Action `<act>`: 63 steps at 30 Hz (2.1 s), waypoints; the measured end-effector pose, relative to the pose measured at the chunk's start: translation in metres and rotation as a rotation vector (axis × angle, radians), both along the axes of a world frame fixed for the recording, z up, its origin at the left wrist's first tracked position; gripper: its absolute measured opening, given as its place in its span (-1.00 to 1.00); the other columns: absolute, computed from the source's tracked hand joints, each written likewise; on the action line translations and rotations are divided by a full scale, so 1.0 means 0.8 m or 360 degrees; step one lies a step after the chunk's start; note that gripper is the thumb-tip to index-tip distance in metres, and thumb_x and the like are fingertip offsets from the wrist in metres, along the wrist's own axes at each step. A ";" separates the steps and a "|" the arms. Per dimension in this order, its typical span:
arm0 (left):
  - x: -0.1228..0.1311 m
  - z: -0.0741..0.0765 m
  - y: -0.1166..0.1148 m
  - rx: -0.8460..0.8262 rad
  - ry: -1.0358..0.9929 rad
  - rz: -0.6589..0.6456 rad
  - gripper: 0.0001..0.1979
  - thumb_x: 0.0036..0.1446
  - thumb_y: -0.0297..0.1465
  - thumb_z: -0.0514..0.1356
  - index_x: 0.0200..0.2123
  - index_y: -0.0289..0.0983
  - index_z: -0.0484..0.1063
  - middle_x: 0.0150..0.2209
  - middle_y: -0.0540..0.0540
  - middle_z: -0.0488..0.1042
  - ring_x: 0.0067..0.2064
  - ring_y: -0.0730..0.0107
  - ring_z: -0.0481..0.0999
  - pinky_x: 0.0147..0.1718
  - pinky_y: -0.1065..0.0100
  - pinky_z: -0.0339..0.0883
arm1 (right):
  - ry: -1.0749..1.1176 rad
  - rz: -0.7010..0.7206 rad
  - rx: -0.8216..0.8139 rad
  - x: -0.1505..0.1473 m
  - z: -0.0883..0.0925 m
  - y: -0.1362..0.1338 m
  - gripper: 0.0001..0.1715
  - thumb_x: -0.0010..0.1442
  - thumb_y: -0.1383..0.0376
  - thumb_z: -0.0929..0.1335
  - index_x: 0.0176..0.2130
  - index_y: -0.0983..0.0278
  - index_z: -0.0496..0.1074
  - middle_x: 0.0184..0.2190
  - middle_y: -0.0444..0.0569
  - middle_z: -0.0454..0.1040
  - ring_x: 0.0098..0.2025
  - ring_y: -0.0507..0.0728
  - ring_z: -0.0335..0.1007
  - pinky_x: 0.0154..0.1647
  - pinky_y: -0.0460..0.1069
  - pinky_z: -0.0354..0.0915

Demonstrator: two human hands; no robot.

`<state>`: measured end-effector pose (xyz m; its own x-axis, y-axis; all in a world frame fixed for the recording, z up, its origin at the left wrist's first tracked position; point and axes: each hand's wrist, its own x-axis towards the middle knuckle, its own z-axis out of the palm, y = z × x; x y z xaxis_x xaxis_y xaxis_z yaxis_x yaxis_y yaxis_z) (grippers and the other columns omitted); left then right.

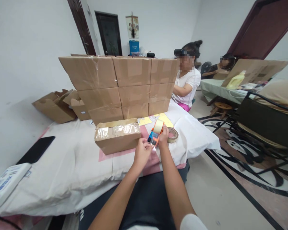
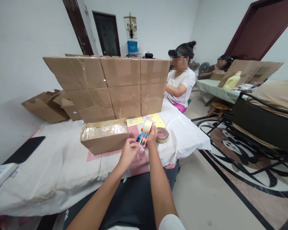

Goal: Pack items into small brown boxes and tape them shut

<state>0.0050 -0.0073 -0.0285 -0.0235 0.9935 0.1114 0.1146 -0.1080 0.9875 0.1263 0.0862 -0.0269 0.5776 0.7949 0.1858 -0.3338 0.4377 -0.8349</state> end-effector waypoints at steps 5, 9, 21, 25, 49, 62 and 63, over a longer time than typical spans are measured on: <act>-0.008 -0.001 -0.006 -0.0029 0.0036 0.0033 -0.67 0.05 -0.39 0.28 -0.15 -0.20 0.23 -0.36 -0.03 0.61 -0.29 0.27 0.62 -0.28 0.34 0.34 | 0.0017 0.0067 0.0026 -0.002 0.006 -0.002 -0.56 0.12 -0.07 0.37 -0.39 0.26 0.31 -0.56 -0.20 0.38 -0.56 0.00 0.38 -0.51 -0.10 0.36; -0.010 0.002 -0.010 -0.0025 0.0071 0.0034 -0.69 0.05 -0.37 0.29 -0.19 -0.18 0.22 -0.37 -0.02 0.61 -0.30 0.27 0.61 -0.30 0.35 0.32 | 0.0050 0.0080 0.0020 -0.004 0.011 -0.007 -0.57 0.14 -0.05 0.35 -0.38 0.25 0.30 -0.56 -0.20 0.38 -0.57 0.02 0.40 -0.53 -0.09 0.36; -0.014 -0.012 -0.005 -0.0088 0.0041 0.0115 -0.68 0.00 -0.42 0.32 -0.21 -0.19 0.26 -0.40 0.00 0.60 -0.33 0.30 0.62 -0.35 0.39 0.30 | 0.0009 -0.0025 -0.0006 0.001 0.004 0.001 -0.59 0.14 -0.02 0.37 -0.43 0.26 0.31 -0.54 -0.21 0.39 -0.48 0.00 0.39 -0.42 -0.10 0.37; -0.012 -0.017 -0.004 -0.0082 -0.0011 0.0119 -0.69 0.06 -0.30 0.33 -0.18 -0.19 0.30 -0.39 -0.04 0.62 -0.33 0.28 0.63 -0.35 0.38 0.32 | 0.0062 -0.0016 0.0007 0.002 0.001 0.005 -0.59 0.13 -0.04 0.38 -0.41 0.25 0.33 -0.51 -0.21 0.41 -0.46 0.00 0.40 -0.42 -0.09 0.38; -0.002 -0.035 0.000 -0.0014 -0.0178 0.0046 -0.63 0.04 -0.40 0.32 -0.06 -0.25 0.35 -0.38 -0.05 0.59 -0.29 0.31 0.61 -0.25 0.36 0.40 | 0.0244 0.0089 0.0056 0.005 -0.012 0.016 -0.69 0.18 0.06 0.36 -0.30 0.27 0.44 -0.40 -0.18 0.51 -0.34 0.04 0.47 -0.26 -0.06 0.42; 0.000 -0.033 -0.001 -0.0021 -0.0130 0.0085 -0.60 0.03 -0.35 0.34 -0.05 -0.25 0.35 -0.40 -0.02 0.57 -0.30 0.31 0.59 -0.23 0.36 0.37 | 0.0331 0.0205 0.0039 0.006 -0.013 0.017 -0.64 0.18 0.07 0.35 -0.23 0.31 0.47 -0.32 -0.10 0.56 -0.28 0.08 0.51 -0.24 -0.02 0.44; 0.000 -0.033 -0.001 -0.0024 -0.0125 0.0088 -0.60 0.04 -0.34 0.34 -0.05 -0.25 0.35 -0.39 -0.03 0.57 -0.30 0.31 0.58 -0.23 0.36 0.38 | 0.0343 0.0208 0.0050 0.006 -0.013 0.017 -0.65 0.18 0.07 0.36 -0.24 0.31 0.48 -0.34 -0.10 0.56 -0.28 0.08 0.50 -0.24 -0.03 0.43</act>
<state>0.0048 -0.0083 -0.0547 -0.0863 0.9920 0.0918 0.0423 -0.0884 0.9952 0.1310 0.1001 -0.0377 0.4994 0.8611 0.0954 -0.5581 0.4040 -0.7248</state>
